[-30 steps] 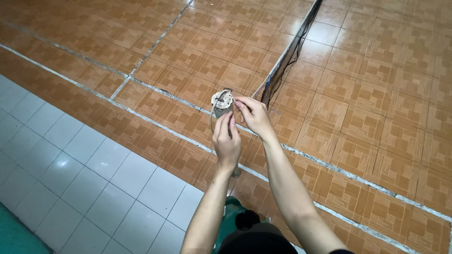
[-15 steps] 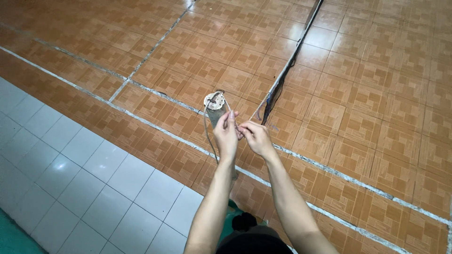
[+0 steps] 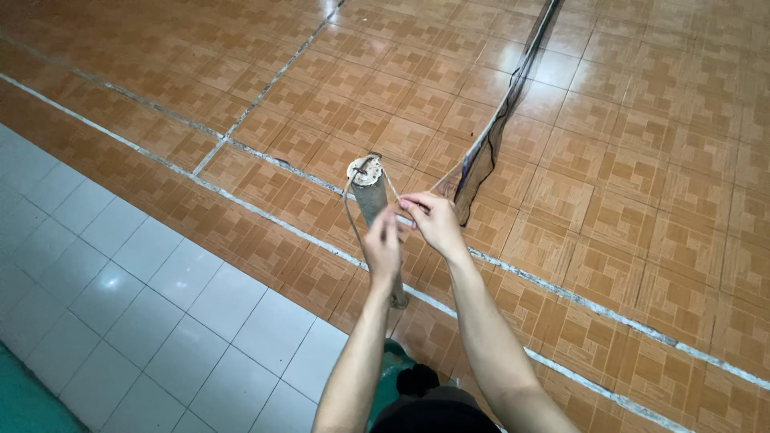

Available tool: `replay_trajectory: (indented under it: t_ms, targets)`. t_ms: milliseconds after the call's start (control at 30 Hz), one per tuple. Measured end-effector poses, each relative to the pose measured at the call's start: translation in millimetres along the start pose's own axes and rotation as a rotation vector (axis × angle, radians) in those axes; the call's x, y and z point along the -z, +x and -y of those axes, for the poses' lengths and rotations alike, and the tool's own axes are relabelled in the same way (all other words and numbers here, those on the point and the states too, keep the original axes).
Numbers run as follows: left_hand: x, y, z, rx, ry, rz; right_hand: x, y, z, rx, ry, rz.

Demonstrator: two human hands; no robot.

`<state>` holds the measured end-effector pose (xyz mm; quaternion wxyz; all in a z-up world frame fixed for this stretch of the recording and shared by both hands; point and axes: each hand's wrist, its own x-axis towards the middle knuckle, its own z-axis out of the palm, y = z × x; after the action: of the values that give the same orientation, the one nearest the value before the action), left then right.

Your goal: The person unties and re-tyes strings to a metal pole to set up a badminton net.

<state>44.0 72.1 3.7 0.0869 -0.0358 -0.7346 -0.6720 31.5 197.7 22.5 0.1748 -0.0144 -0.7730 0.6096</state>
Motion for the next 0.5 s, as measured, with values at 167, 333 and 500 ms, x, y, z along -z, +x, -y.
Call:
replay_trajectory:
  t_ms: [167, 333, 500]
  targets:
    - [-1, 26, -43, 0.13, -0.129, -0.059, 14, -11, -3, 0.011, -0.004, 0.066]
    - [0, 24, -21, 0.056, -0.097, -0.08, 20, -17, 3, 0.02, 0.069, 0.174]
    - [4, 19, 7, -0.089, 0.019, 0.058, 10, 10, 19, -0.013, 0.053, 0.129]
